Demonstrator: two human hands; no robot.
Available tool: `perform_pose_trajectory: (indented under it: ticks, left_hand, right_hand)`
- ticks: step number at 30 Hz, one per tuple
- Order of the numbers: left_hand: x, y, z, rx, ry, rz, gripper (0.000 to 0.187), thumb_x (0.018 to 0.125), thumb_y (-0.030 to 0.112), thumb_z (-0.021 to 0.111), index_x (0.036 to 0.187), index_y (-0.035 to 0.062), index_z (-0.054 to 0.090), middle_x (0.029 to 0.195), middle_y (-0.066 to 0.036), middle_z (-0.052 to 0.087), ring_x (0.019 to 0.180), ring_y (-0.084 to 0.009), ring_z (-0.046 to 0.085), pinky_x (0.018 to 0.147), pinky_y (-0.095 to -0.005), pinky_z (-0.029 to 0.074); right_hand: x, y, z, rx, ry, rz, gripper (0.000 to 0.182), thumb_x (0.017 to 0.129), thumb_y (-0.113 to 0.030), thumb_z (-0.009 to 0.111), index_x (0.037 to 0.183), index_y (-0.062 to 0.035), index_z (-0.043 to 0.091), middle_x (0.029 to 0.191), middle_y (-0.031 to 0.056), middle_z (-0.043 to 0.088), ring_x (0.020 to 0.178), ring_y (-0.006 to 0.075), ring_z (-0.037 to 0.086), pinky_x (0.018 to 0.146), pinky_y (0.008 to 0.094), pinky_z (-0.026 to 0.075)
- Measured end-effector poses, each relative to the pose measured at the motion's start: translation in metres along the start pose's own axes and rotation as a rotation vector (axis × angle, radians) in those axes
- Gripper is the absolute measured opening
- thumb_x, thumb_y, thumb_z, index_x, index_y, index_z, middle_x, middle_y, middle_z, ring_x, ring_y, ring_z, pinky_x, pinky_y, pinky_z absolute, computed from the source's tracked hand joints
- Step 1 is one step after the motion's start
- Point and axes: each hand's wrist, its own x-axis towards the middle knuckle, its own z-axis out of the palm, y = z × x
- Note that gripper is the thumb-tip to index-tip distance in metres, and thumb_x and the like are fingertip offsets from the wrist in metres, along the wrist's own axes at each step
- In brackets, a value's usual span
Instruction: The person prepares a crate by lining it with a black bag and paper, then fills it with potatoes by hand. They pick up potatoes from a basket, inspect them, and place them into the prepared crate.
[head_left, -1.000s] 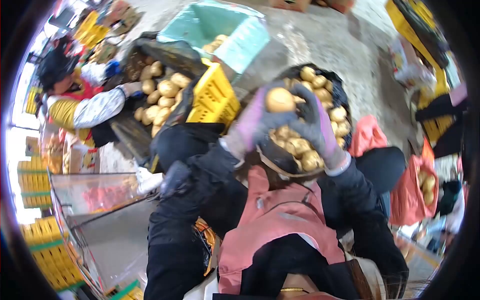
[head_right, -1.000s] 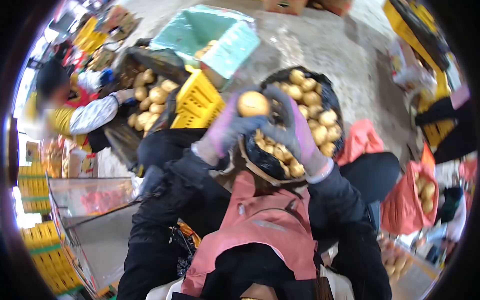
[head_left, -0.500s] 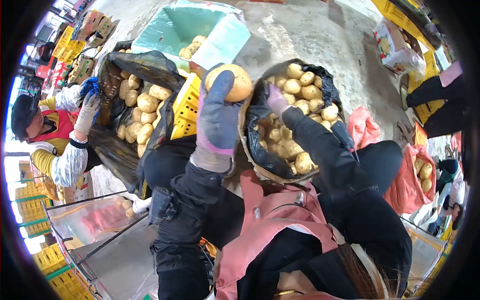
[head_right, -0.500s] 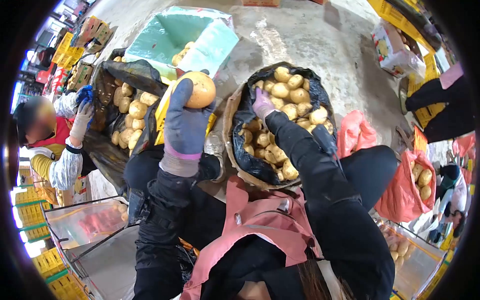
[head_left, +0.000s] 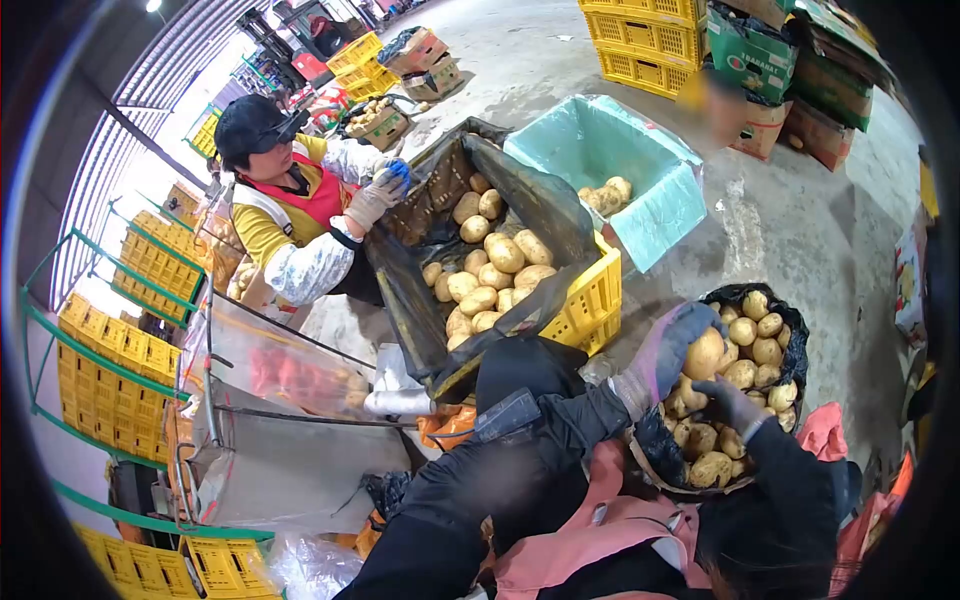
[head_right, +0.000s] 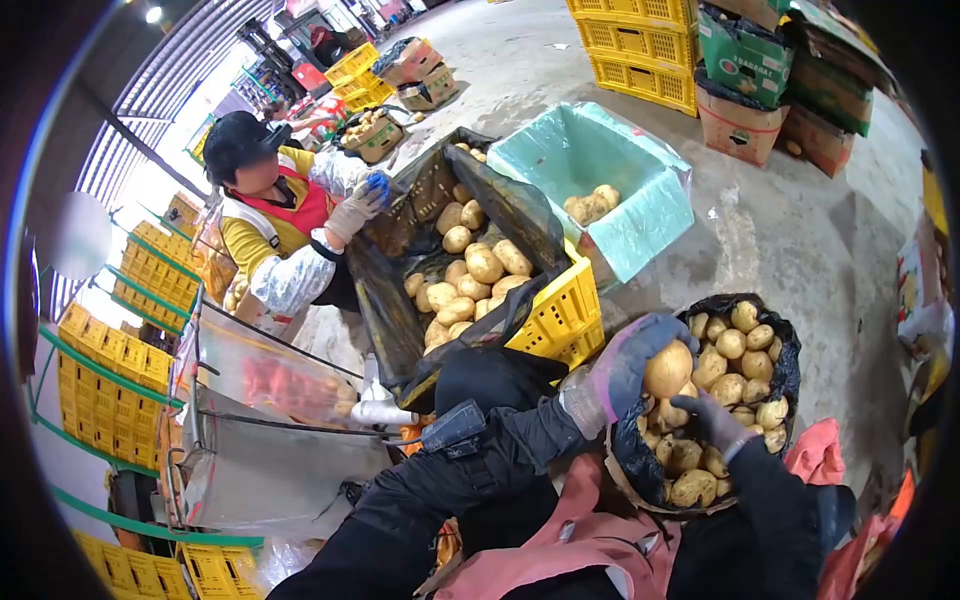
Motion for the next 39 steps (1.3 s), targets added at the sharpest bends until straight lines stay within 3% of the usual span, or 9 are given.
perform_pose_trajectory:
  ticks: [4, 7, 10, 13, 19, 24, 33, 35, 39]
  left_hand:
    - [-0.008, -0.027, -0.004, 0.187, -0.079, -0.11, 0.025, 0.097, 0.024, 0.058, 0.108, 0.0018, 0.058, 0.099, -0.005, 0.062, 0.092, -0.0125, 0.059, 0.086, -0.0268, 0.048]
    - [-0.011, -0.057, -0.013, 0.407, -0.174, -0.149, 0.041, 0.096, 0.033, 0.06, 0.121, 0.0003, 0.055, 0.112, -0.008, 0.059, 0.103, -0.015, 0.056, 0.093, -0.0289, 0.045]
    - [-0.024, -0.052, 0.008, 0.552, -0.25, -0.444, 0.082, 0.093, 0.051, 0.061, 0.149, 0.0001, 0.028, 0.141, -0.014, 0.046, 0.128, -0.0197, 0.044, 0.108, -0.0326, 0.036]
    - [-0.026, -0.066, 0.014, 0.346, -0.295, -0.495, 0.076, 0.097, 0.046, 0.058, 0.149, 0.0007, 0.027, 0.142, -0.011, 0.045, 0.13, -0.0171, 0.041, 0.11, -0.032, 0.034]
    - [-0.006, -0.05, 0.027, 0.295, -0.325, -0.425, 0.072, 0.097, 0.03, 0.062, 0.151, 0.0022, 0.024, 0.146, -0.01, 0.04, 0.133, -0.0176, 0.039, 0.113, -0.0322, 0.031]
    - [0.009, -0.044, 0.027, 0.556, -0.301, -0.274, 0.077, 0.095, 0.029, 0.064, 0.153, 0.0022, 0.02, 0.15, -0.012, 0.035, 0.138, -0.0186, 0.033, 0.115, -0.0332, 0.027]
    - [0.01, -0.068, 0.022, 0.229, -0.212, -0.405, 0.077, 0.095, 0.029, 0.065, 0.152, 0.0041, 0.021, 0.147, -0.012, 0.039, 0.134, -0.0188, 0.038, 0.111, -0.0325, 0.033]
    - [0.012, -0.054, 0.029, 0.415, -0.161, -0.471, 0.077, 0.092, 0.023, 0.069, 0.151, 0.0041, 0.024, 0.143, -0.012, 0.043, 0.128, -0.0189, 0.044, 0.106, -0.0323, 0.039]
    - [0.012, -0.048, 0.033, 0.953, -0.324, -0.065, 0.084, 0.086, 0.023, 0.075, 0.151, 0.0087, 0.023, 0.132, -0.021, 0.055, 0.121, -0.0295, 0.055, 0.099, -0.0375, 0.044]
  right_hand:
    - [-0.072, -0.028, 0.049, -0.18, 0.142, -0.369, 0.065, 0.08, -0.013, 0.073, 0.136, -0.0019, 0.042, 0.119, 0.0078, 0.059, 0.109, 0.0187, 0.058, 0.093, 0.032, 0.049]
    - [-0.114, -0.04, 0.064, -0.424, 0.282, -0.661, 0.076, 0.076, -0.027, 0.079, 0.137, 0.0003, 0.042, 0.118, 0.0103, 0.06, 0.11, 0.0223, 0.058, 0.094, 0.0344, 0.047]
    - [-0.14, -0.043, 0.084, -0.723, 0.443, -0.715, 0.085, 0.072, -0.041, 0.083, 0.135, 0.0015, 0.046, 0.119, 0.0144, 0.06, 0.113, 0.0238, 0.058, 0.097, 0.0356, 0.046]
    - [-0.143, -0.042, 0.086, -0.888, 0.445, -0.785, 0.072, 0.081, -0.044, 0.076, 0.13, 0.0033, 0.053, 0.121, 0.015, 0.061, 0.113, 0.0218, 0.059, 0.098, 0.0349, 0.045]
    - [-0.131, -0.048, 0.046, -0.267, 0.355, -0.601, 0.043, 0.098, -0.032, 0.056, 0.123, 0.0035, 0.058, 0.116, 0.0091, 0.063, 0.106, 0.0168, 0.06, 0.092, 0.0309, 0.048]
    - [-0.115, -0.026, 0.034, 0.301, 0.072, -0.344, 0.055, 0.103, -0.042, 0.043, 0.141, -0.0028, 0.039, 0.125, 0.0101, 0.056, 0.112, 0.0198, 0.059, 0.089, 0.0308, 0.052]
    - [-0.124, -0.041, 0.043, -0.539, 0.416, -0.911, 0.053, 0.084, -0.023, 0.075, 0.127, -0.0011, 0.054, 0.142, 0.0149, 0.045, 0.129, 0.0269, 0.047, 0.109, 0.0402, 0.037]
    - [-0.122, -0.042, 0.041, -0.077, 0.397, -0.83, 0.048, 0.089, -0.021, 0.069, 0.128, 0.0017, 0.054, 0.14, 0.0163, 0.048, 0.131, 0.027, 0.045, 0.11, 0.0393, 0.035]
    - [-0.104, -0.027, 0.016, -0.092, 0.336, -0.709, 0.054, 0.101, -0.039, 0.049, 0.14, -0.0005, 0.045, 0.134, 0.0118, 0.051, 0.124, 0.0213, 0.049, 0.108, 0.0353, 0.037]
